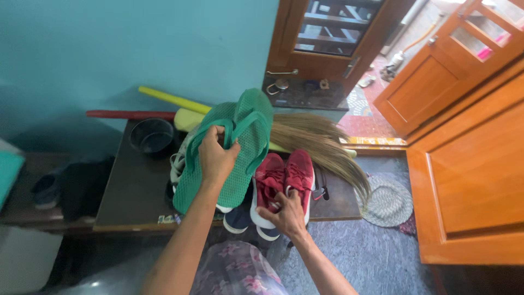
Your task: The person picks up various pairs of shoes and sandals from a cluttered wooden rack and places them into a cabinet. The items handled include beige sandals, red sneakers, green flip-flops, blue slip-ons, white sneakers, and black boots. The person also places a plastic bag and a patterned cloth into the cabinet.
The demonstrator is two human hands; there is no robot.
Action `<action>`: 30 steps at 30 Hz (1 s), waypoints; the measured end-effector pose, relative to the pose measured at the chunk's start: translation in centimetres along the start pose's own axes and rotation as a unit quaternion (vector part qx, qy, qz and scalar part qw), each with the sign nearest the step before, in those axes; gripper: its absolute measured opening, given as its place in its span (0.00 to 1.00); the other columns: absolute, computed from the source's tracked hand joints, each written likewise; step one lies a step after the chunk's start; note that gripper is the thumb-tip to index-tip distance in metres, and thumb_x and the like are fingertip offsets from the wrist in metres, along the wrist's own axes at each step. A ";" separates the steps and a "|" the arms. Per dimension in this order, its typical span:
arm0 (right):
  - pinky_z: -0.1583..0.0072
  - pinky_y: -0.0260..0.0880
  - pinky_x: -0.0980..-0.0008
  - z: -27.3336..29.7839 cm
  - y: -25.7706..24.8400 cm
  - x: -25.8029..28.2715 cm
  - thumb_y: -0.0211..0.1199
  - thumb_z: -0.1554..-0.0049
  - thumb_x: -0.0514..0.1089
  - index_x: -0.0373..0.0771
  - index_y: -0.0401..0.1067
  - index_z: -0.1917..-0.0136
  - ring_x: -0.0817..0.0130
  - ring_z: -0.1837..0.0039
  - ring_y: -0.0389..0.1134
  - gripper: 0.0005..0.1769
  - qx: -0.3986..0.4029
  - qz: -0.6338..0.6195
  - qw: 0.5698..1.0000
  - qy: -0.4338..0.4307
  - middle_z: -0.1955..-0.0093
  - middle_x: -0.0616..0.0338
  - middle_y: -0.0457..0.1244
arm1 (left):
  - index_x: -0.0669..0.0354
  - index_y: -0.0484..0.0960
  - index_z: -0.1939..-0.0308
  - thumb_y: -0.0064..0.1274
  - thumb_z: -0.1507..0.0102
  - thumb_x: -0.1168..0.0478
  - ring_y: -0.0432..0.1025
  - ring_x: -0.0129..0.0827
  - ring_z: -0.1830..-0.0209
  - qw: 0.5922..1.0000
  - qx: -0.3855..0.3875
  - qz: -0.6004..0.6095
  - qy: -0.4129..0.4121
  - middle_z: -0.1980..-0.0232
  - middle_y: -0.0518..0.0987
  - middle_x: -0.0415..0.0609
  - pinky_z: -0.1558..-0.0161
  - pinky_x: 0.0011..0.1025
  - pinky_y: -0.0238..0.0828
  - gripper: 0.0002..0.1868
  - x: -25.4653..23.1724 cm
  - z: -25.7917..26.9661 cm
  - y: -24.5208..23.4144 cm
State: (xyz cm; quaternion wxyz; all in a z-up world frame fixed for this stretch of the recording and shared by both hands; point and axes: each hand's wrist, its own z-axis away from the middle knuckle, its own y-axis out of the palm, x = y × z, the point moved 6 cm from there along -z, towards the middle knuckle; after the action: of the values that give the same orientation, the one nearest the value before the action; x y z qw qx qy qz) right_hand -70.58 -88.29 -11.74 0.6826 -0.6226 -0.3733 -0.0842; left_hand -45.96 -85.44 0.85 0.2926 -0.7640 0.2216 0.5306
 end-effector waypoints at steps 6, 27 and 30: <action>0.55 0.68 0.58 -0.2 -5.0 1.3 0.76 0.52 0.57 0.35 0.74 0.64 0.56 0.56 0.68 0.23 -0.183 0.014 0.978 -0.095 0.51 0.52 0.62 | 0.65 0.76 0.56 0.66 0.47 0.65 0.80 0.38 0.61 0.999 -0.041 -0.026 -0.022 0.61 0.84 0.51 0.56 0.35 0.75 0.19 1.3 3.6 -4.2; 0.63 0.57 0.60 8.4 -0.6 29.6 0.75 0.48 0.42 0.37 0.60 0.72 0.59 0.67 0.57 0.24 -0.180 -0.101 0.913 -0.351 0.71 0.55 0.54 | 0.66 0.77 0.59 0.68 0.47 0.64 0.77 0.33 0.66 0.951 -0.276 -0.046 -0.129 0.63 0.83 0.50 0.62 0.34 0.74 0.18 6.5 16.4 -34.0; 0.64 0.56 0.61 11.5 4.3 35.7 0.75 0.49 0.42 0.36 0.60 0.72 0.60 0.68 0.56 0.24 -0.136 -0.142 0.901 -0.386 0.71 0.55 0.54 | 0.65 0.78 0.60 0.69 0.47 0.63 0.78 0.33 0.67 0.926 -0.337 -0.055 -0.162 0.64 0.83 0.50 0.63 0.34 0.74 0.18 8.4 20.0 -42.6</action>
State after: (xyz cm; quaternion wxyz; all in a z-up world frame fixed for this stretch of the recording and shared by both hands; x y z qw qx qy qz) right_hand -47.49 -64.44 6.16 0.3749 -0.6334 -0.6767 0.0168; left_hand -29.06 -40.90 -3.35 0.0785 -0.7320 -0.0634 0.6738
